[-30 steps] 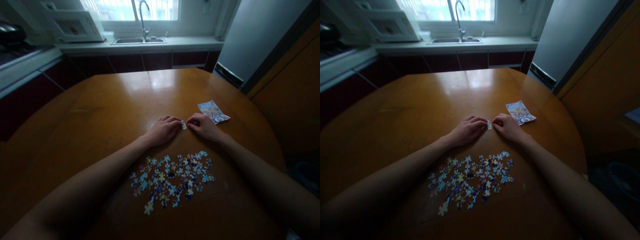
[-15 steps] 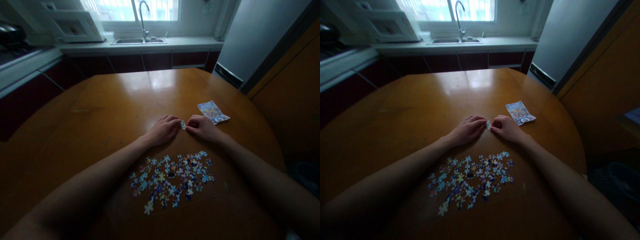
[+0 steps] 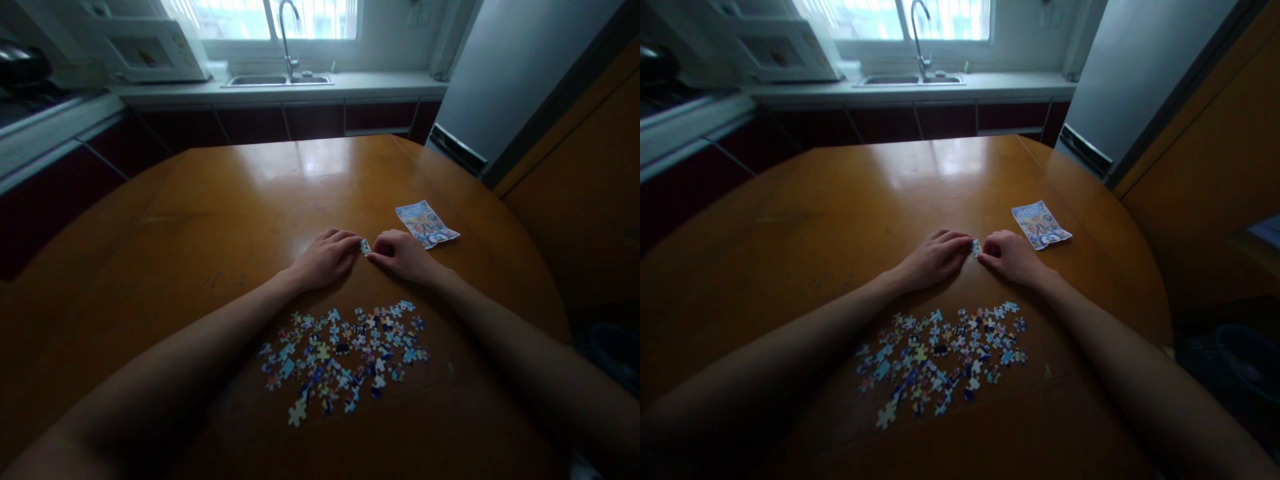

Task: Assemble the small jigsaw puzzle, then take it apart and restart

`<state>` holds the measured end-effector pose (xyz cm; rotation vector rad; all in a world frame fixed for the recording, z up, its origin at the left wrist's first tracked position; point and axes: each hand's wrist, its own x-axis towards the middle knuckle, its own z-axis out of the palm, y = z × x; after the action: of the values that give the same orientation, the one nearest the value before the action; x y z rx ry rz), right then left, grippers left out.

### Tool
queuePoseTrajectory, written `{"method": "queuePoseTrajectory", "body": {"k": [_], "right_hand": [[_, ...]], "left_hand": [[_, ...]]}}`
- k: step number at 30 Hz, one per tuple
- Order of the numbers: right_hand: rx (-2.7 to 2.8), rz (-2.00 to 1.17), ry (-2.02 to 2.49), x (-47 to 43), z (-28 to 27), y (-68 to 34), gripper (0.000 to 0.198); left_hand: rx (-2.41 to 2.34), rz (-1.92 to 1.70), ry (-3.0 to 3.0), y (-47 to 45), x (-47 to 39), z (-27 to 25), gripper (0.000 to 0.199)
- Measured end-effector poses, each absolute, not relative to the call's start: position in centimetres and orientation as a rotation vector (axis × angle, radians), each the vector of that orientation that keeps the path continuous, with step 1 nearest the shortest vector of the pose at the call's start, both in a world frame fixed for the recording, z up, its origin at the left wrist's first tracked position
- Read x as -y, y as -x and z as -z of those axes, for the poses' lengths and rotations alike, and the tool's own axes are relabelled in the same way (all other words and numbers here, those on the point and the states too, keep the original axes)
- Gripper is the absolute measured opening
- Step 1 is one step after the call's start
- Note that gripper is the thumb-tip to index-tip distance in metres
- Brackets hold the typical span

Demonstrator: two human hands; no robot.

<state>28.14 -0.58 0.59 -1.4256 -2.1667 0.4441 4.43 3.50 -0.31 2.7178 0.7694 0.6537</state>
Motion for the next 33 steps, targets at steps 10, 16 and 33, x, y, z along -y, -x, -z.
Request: {"method": "queuePoseTrajectory", "body": {"k": [10, 16, 33], "right_hand": [[2.114, -0.378, 1.502, 0.34, -0.22, -27.62, 0.021], [2.010, -0.463, 1.474, 0.27, -0.25, -28.03, 0.015], [2.120, -0.381, 1.517, 0.59, -0.48, -27.65, 0.022]], "left_hand": [[-0.788, -0.664, -2.714, -4.44, -3.48, 0.26, 0.038], [-0.776, -0.643, -2.735, -4.49, -3.46, 0.11, 0.037], [-0.755, -0.657, -2.726, -4.45, -3.43, 0.09, 0.033]]}}
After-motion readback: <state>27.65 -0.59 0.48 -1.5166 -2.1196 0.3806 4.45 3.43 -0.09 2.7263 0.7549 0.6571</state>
